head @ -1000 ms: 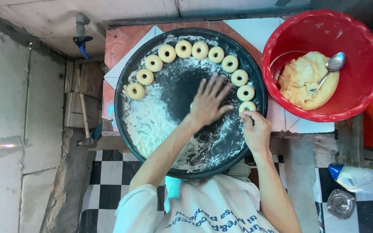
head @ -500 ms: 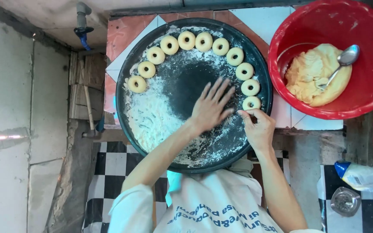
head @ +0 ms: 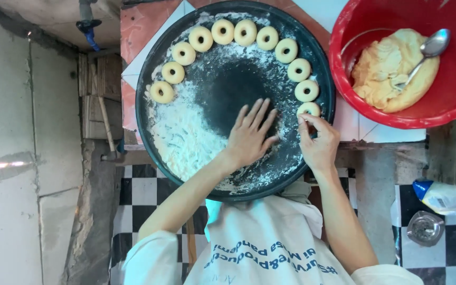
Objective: Rolling small pieces of dough into balls and placing them on a floured tray to make donuts.
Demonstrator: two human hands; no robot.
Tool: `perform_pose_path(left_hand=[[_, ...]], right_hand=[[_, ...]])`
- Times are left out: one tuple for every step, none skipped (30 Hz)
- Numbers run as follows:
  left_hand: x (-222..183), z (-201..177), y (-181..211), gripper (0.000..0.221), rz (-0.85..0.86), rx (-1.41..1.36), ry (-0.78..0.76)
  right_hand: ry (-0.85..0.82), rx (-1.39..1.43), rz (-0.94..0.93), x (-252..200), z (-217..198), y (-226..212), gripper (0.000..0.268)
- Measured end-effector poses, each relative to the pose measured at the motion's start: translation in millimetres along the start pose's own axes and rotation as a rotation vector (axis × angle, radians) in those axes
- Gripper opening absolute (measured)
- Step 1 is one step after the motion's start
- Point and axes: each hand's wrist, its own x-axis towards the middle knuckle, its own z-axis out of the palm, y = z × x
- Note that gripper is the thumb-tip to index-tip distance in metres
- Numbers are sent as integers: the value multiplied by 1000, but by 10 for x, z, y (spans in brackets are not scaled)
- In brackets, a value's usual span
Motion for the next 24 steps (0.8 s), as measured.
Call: perform_pose_path(left_hand=[[183, 18, -44, 69, 16, 2, 12], [366, 27, -85, 76, 20, -32, 111], [542, 37, -117, 83, 18, -70, 209], [654, -11, -248, 83, 28, -72, 221], [708, -39, -384, 77, -70, -79, 208], [761, -62, -529, 73, -167, -87, 194], [633, -98, -629, 73, -178, -91, 196], [507, -132, -730, 69, -253, -107, 151], [404, -168, -831, 66, -323, -123, 108], [209, -141, -800, 66, -329, -128, 113], [29, -124, -775, 62, -317, -133, 52], [-153, -105, -751, 60, -304, -137, -9], [-201, -108, -601, 60, -314, -140, -6], [-253, -111, -452, 64, -248, -165, -69], [-305, -119, -302, 72, -179, -189, -131], [-210, -100, -181, 72, -186, -192, -128], [-111, -83, -67, 66, -115, -157, -89], [-11, -74, 52, 63, -43, -121, -51], [158, -47, 32, 63, -45, -116, -40], [328, -28, 15, 66, -56, -80, 12], [487, -11, -8, 70, -66, -45, 62], [568, -68, -155, 70, -69, -39, 72], [650, -124, -296, 72, -160, -62, 79], [739, -175, -438, 74, -250, -86, 87]], right_hand=[[16, -11, -5, -15, 12, -3, 8], [29, -16, -7, -28, 25, -10, 9], [36, -19, -11, -37, 36, -16, 11], [45, -29, -18, -28, 21, 8, 11], [31, -34, -9, -46, 23, 25, 9], [17, -39, 0, -63, 36, 45, 8], [7, -38, -6, -62, 36, 29, 8], [-1, -35, 0, -56, 39, 15, 9], [-4, -34, 4, -37, 38, 9, 10], [-10, -36, -3, -49, 37, 25, 10], [-20, -40, 9, -55, 38, 36, 9], [-30, -45, 21, -63, 41, 46, 8], [-39, -43, 15, -60, 44, 62, 8], [-43, -62, 17, -62, 49, 73, 9], [-46, -83, 19, -68, 51, 79, 9], [-53, -81, 14, -55, 50, 50, 9], [-60, -101, 7, -40, 53, 20, 9], [-68, -120, 1, -24, 47, -13, 8], [-63, -118, -11, -30, 51, -9, 8], [-63, -132, -6, -34, 49, -5, 8], [-63, -145, 0, -48, 54, -7, 8], [-59, -142, -10, -49, 56, -7, 8], [-48, -135, 3, -60, 53, -3, 8], [-36, -128, 15, -68, 55, 9, 8]])
